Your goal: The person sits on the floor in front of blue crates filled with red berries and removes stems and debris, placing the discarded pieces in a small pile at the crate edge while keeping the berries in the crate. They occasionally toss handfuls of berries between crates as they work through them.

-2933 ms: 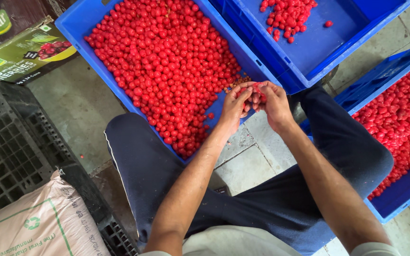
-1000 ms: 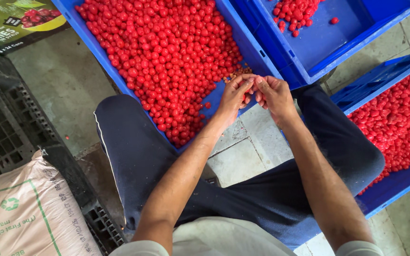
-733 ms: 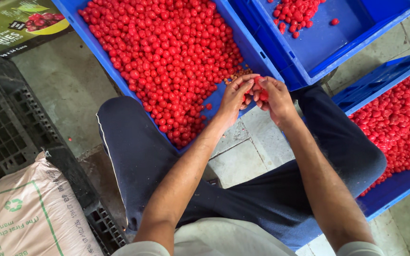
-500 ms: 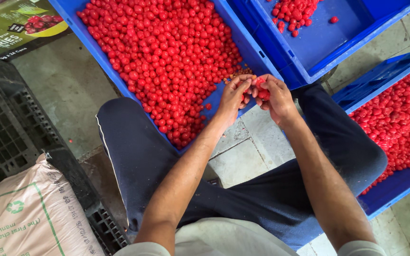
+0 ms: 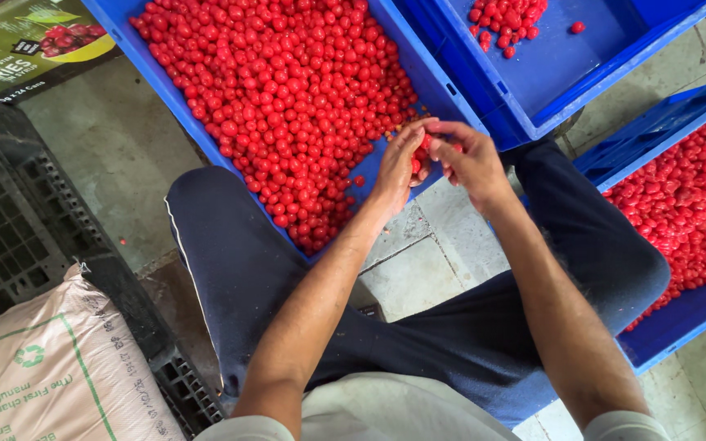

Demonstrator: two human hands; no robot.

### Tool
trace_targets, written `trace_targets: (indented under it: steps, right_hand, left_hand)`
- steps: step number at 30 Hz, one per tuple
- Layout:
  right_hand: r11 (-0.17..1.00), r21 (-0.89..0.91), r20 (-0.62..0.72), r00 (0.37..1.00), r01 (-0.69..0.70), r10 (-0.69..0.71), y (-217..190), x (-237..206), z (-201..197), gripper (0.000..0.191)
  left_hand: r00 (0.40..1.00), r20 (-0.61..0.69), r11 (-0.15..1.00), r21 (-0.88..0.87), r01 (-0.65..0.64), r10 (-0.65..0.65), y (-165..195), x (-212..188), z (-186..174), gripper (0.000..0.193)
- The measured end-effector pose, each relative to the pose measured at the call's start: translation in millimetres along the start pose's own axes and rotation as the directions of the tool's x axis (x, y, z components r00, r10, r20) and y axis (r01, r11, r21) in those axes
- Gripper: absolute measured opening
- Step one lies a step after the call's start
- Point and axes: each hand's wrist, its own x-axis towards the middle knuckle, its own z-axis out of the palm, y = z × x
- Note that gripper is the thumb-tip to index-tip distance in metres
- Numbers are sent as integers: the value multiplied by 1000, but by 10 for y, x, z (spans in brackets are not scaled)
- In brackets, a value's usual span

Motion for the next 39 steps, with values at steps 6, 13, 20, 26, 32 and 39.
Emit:
trace_targets:
  steps: [6, 13, 20, 26, 32, 39]
  right_hand:
    - [991, -132, 5, 1000, 1, 0, -87, -42, 109, 31]
    - [956, -286, 12, 998, 69, -68, -120, -60, 53, 26]
    - [986, -162, -14, 999, 39, -42, -79, -35, -24, 27]
    - [996, -85, -13, 1000, 19, -20, 23, 20, -48, 25]
    - [998, 52, -10, 1000, -22, 22, 91, 61, -49, 17]
    - [994, 71, -12, 996, -85, 86, 23, 14, -6, 19]
  left_hand:
    - [1000, 5, 1000, -23, 14, -14, 30, -5, 31, 34]
    - [1000, -8, 1000, 2, -2, 2, -35, 34, 0, 30]
    - [1000, -15, 995, 100, 4, -2, -75, 39, 3, 19]
    - [1000, -5, 996, 93, 9, -9, -63, 42, -7, 21]
    - [1000, 9, 998, 56, 16, -17, -26, 32, 2, 24]
    - [1000, -21, 993, 121, 11, -9, -5, 5, 22, 19]
